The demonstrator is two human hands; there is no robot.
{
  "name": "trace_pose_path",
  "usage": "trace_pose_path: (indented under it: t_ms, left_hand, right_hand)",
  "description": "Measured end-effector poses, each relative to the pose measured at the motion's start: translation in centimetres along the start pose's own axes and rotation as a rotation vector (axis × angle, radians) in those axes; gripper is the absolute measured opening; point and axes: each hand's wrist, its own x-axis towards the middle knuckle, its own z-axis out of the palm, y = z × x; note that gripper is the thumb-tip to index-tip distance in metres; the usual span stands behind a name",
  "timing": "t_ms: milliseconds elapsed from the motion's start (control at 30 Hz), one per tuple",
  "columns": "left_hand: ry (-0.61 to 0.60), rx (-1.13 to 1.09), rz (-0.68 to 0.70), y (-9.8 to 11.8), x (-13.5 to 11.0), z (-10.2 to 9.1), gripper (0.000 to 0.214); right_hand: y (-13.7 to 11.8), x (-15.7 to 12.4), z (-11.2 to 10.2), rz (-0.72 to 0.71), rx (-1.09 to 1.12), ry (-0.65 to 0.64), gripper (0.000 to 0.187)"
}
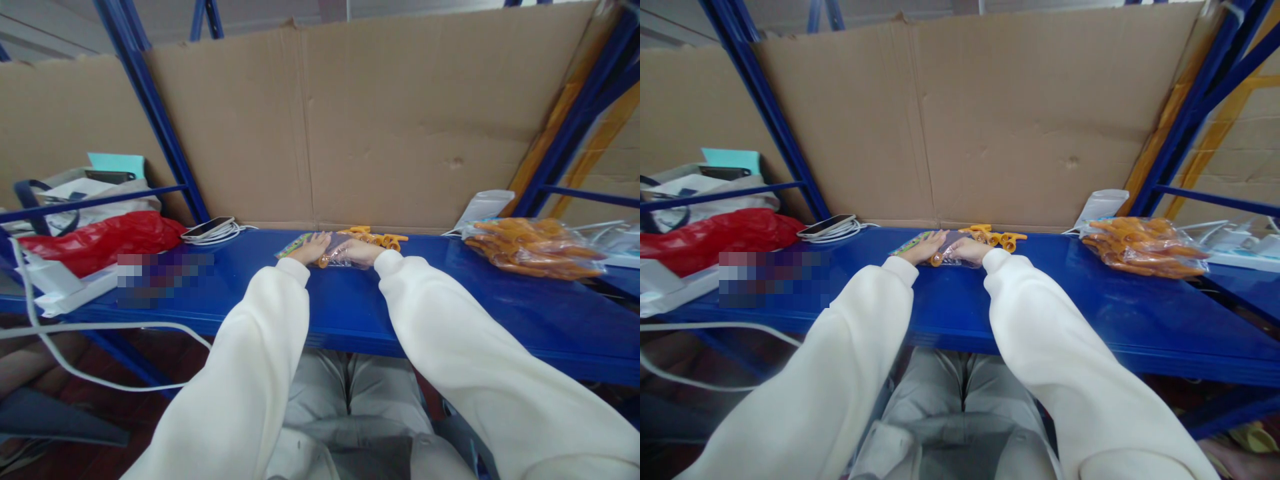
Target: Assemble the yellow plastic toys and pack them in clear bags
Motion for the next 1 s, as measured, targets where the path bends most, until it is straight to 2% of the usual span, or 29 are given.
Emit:
trace_pose_path:
  t_ms: [67, 167, 267, 333, 400, 500, 633, 833, 933, 1000]
  left_hand:
    - [-0.082, 0.059, -0.032, 0.0, 0.1, -0.1, 0.061]
    - [-0.103, 0.091, -0.069, -0.1, 0.2, -0.1, 0.061]
    - [-0.066, 0.079, -0.107, -0.1, 0.2, -0.1, 0.060]
    - [-0.062, 0.073, -0.109, -0.1, 0.0, -0.1, 0.060]
    - [-0.075, 0.070, -0.109, 0.1, -0.2, -0.2, 0.061]
    - [-0.081, 0.060, -0.141, 0.4, -0.5, -0.4, 0.063]
    - [-0.058, 0.044, -0.201, 0.8, -0.9, -0.5, 0.063]
    - [-0.061, 0.027, -0.234, 0.9, -1.0, -0.5, 0.064]
    - [-0.072, 0.028, -0.234, 0.8, -0.9, -0.6, 0.063]
    - [-0.070, 0.029, -0.234, 0.8, -1.0, -0.6, 0.063]
  right_hand:
    - [-0.7, -0.5, -0.5, 0.035, -0.033, 0.017, 0.003]
    - [-1.8, -1.5, -1.9, 0.106, -0.163, 0.071, 0.010]
    - [-2.4, -3.1, -3.9, 0.152, -0.447, 0.288, 0.020]
    - [-2.1, -4.5, -5.2, 0.161, -0.713, 0.521, 0.023]
    - [-1.6, -5.8, -6.2, 0.207, -0.913, 0.635, 0.030]
    - [-0.6, -7.1, -7.3, 0.359, -1.011, 0.572, 0.032]
    - [0.3, -7.5, -7.9, 0.564, -0.947, 0.444, 0.036]
    - [0.8, -7.8, -8.4, 0.714, -0.950, 0.557, 0.053]
    - [1.5, -8.2, -9.0, 0.818, -0.924, 0.544, 0.048]
    - [2.1, -8.4, -9.6, 0.784, -0.905, 0.574, 0.041]
